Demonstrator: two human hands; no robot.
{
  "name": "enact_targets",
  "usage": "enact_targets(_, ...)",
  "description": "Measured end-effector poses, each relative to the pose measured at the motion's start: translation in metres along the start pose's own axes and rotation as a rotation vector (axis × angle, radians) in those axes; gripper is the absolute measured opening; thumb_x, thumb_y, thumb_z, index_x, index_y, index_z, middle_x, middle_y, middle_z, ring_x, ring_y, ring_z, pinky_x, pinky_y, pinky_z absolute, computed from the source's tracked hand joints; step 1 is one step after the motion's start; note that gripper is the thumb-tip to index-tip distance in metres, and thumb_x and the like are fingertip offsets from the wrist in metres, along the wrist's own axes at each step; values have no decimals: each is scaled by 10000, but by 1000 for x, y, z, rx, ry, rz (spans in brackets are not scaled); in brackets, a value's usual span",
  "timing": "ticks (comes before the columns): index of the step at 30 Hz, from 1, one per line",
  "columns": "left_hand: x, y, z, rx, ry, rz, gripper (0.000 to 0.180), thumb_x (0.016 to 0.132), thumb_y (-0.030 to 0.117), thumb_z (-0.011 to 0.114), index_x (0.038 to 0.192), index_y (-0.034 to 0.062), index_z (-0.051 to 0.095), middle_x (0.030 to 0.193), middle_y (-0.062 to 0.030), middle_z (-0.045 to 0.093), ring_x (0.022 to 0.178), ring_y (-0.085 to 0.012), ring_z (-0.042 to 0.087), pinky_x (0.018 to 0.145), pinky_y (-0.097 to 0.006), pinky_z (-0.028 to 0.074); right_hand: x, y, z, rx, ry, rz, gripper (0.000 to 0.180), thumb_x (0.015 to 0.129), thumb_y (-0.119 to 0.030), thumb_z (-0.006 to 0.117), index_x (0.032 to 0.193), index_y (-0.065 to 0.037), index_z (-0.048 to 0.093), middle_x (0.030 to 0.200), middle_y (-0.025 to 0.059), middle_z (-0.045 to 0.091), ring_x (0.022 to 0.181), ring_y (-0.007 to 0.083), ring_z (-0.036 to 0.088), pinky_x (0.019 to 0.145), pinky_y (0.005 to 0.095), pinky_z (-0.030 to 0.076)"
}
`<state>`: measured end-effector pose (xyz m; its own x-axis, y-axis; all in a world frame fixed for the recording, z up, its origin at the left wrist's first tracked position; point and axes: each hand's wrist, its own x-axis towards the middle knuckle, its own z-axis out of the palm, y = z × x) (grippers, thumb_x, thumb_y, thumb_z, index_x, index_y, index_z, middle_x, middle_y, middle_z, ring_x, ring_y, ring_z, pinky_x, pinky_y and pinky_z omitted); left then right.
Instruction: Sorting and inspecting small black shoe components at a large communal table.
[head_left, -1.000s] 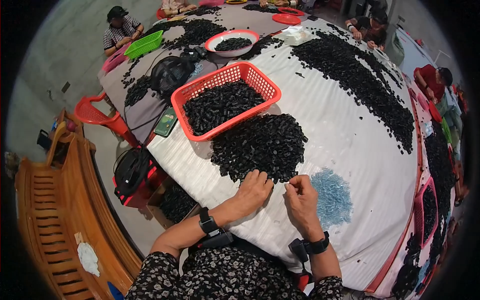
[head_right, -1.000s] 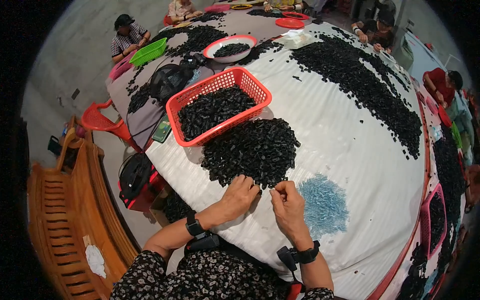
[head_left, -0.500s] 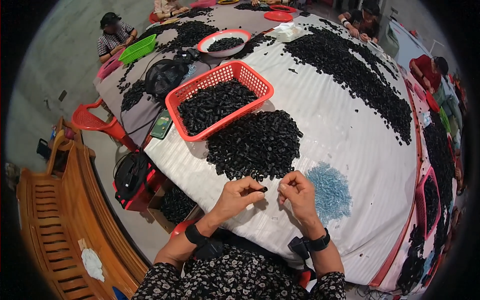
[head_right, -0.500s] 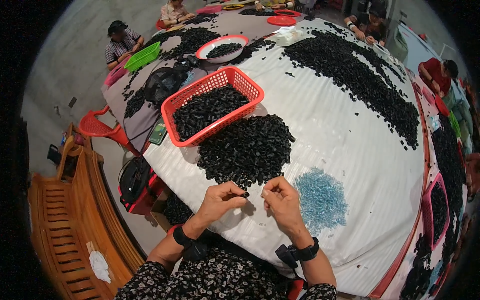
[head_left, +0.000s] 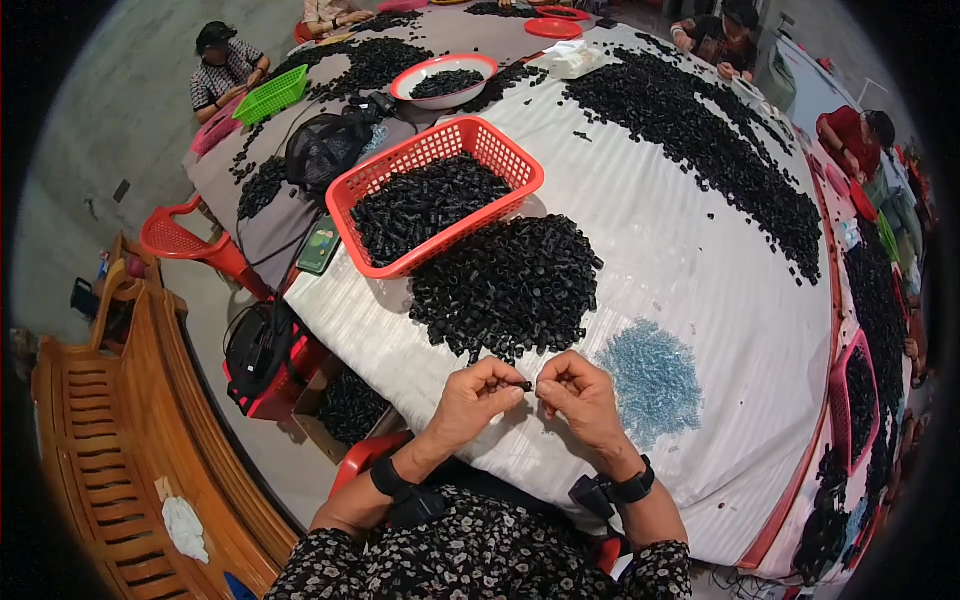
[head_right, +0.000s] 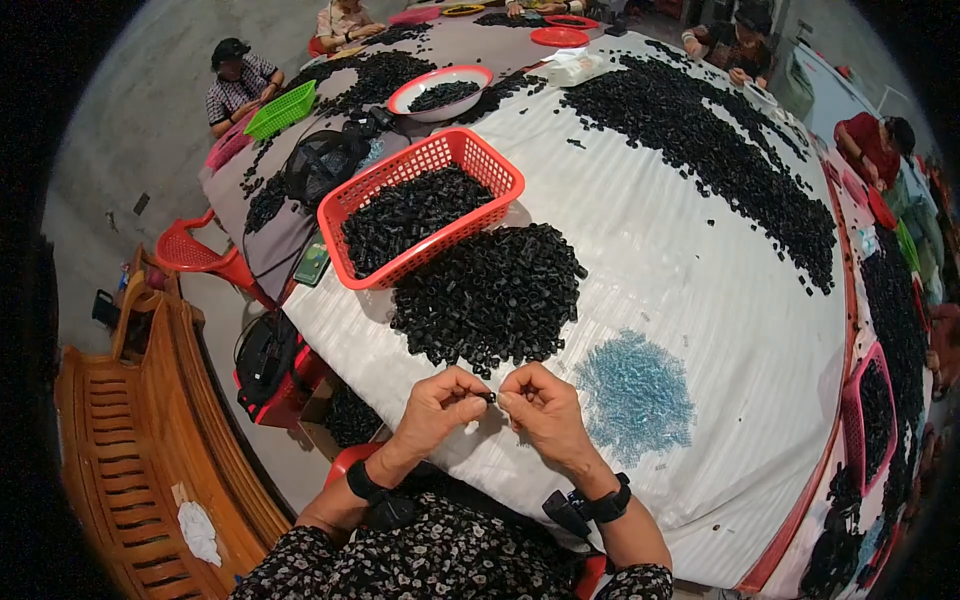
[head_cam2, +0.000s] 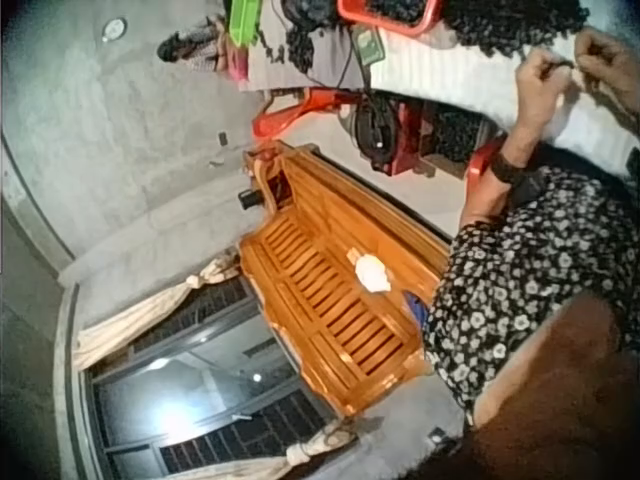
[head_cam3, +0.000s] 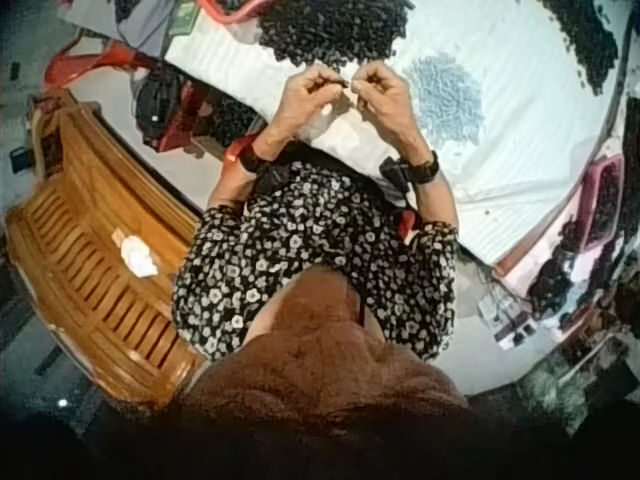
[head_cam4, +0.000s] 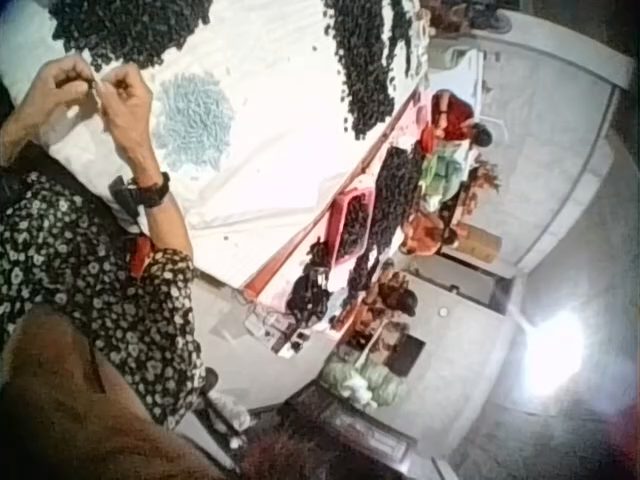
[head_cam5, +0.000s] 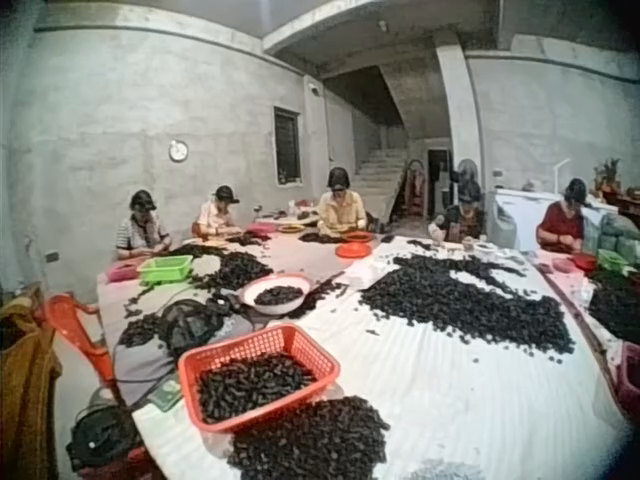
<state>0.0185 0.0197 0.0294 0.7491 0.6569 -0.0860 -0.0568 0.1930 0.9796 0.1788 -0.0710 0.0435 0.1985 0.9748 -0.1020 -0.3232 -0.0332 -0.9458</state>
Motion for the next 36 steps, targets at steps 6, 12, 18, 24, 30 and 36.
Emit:
enact_targets(6, 0, -1, 3, -157, -22, -42, 132, 853, 73, 585, 954, -8, 558, 807, -44, 598, 694, -87, 565, 644, -222, 474, 2, 1, 2, 67, 37, -50, 74, 850, -70, 590, 865, -28, 532, 705, -6, 524, 567, 38, 500, 475, 176, 408)
enact_targets(12, -3, 3, 8, -77, 99, -84, 89, 846, 36, 547, 929, 6, 551, 778, -56, 593, 672, -109, 574, 629, -237, 480, 2, 7, -3, 53, -35, -63, 65, 860, -90, 569, 863, -37, 530, 672, -8, 512, 539, 44, 500, 453, 181, 402)
enact_targets(18, 2, 9, -5, -159, 98, 17, 44, 842, 21, 535, 878, 8, 512, 765, -46, 536, 666, -109, 524, 634, -237, 440, 8, 15, 13, 143, -80, -196, 31, 832, -58, 534, 829, -34, 515, 692, 21, 570, 571, 55, 516, 499, 198, 422)
enact_targets(24, 7, 14, -5, -130, -51, 95, 88, 876, 82, 545, 902, 22, 486, 771, -48, 526, 682, -100, 486, 626, -234, 396, 9, 19, 11, 54, -19, -482, 49, 785, -24, 518, 751, -6, 487, 632, 35, 552, 582, 74, 563, 475, 224, 432)
enact_targets(30, 8, 17, -20, -57, -155, 101, 132, 887, 122, 531, 968, 27, 488, 908, -73, 540, 784, -119, 515, 693, -239, 423, 10, 14, 23, 125, 18, -544, 77, 730, -35, 551, 701, -2, 487, 586, 52, 521, 515, 108, 540, 429, 254, 408)
enact_targets(36, -4, 41, -36, -60, -234, 179, 333, 892, 190, 500, 1142, -24, 452, 1095, -102, 517, 972, -144, 527, 820, -269, 432, 10, -6, 45, -81, 84, -738, 151, 639, -53, 568, 619, 46, 455, 600, 187, 553, 550, 266, 601, 463, 390, 426)
